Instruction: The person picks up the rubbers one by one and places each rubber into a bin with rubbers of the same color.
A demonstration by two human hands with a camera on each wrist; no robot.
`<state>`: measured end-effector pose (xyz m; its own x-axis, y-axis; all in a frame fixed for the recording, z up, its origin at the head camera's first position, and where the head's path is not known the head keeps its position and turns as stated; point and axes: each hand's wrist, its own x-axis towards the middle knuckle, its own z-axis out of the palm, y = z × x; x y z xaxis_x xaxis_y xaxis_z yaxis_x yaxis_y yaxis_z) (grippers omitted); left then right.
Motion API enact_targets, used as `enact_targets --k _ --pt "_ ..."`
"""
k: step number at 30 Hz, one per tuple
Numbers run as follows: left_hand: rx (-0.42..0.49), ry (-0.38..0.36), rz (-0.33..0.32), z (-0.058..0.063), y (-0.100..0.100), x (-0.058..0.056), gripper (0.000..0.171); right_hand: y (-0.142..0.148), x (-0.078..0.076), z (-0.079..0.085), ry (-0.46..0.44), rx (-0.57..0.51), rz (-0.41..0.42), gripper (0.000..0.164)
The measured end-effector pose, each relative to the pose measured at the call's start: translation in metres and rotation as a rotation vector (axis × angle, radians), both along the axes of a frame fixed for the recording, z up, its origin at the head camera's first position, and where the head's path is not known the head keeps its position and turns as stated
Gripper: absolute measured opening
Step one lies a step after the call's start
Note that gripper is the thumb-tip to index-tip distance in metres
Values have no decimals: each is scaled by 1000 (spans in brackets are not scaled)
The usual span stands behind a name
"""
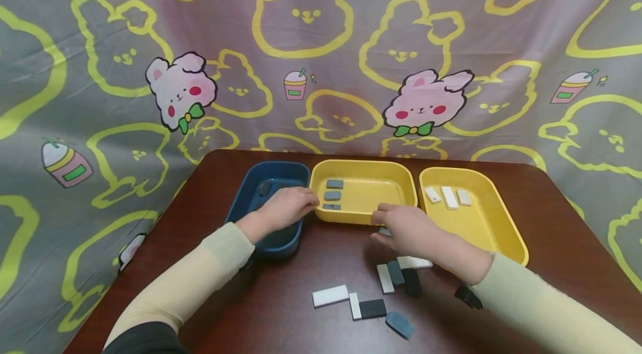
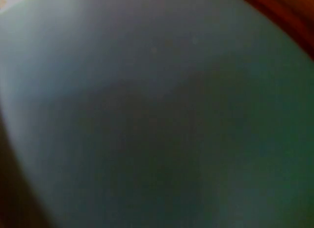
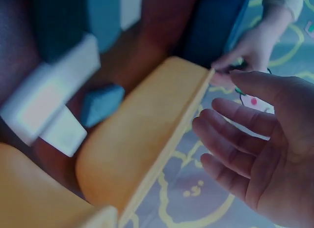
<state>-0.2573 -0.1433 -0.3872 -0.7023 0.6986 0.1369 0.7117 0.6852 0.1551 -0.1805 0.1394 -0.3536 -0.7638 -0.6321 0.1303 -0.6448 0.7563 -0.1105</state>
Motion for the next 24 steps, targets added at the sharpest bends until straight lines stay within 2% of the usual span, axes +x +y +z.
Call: enact_targets --k 6,13,21,24 --pt "5 -1 2 -1 0 0 19 5 9 -22 23 52 32 20" --pt "15 3 -6 -3 -1 0 19 8 10 -43 8 102 -15 24" --pt "18 -10 5 -3 -1 -1 20 10 12 -58 159 190 -32 28" --pt "19 -11 8 -3 -1 0 20 10 12 -60 184 200 -39 28"
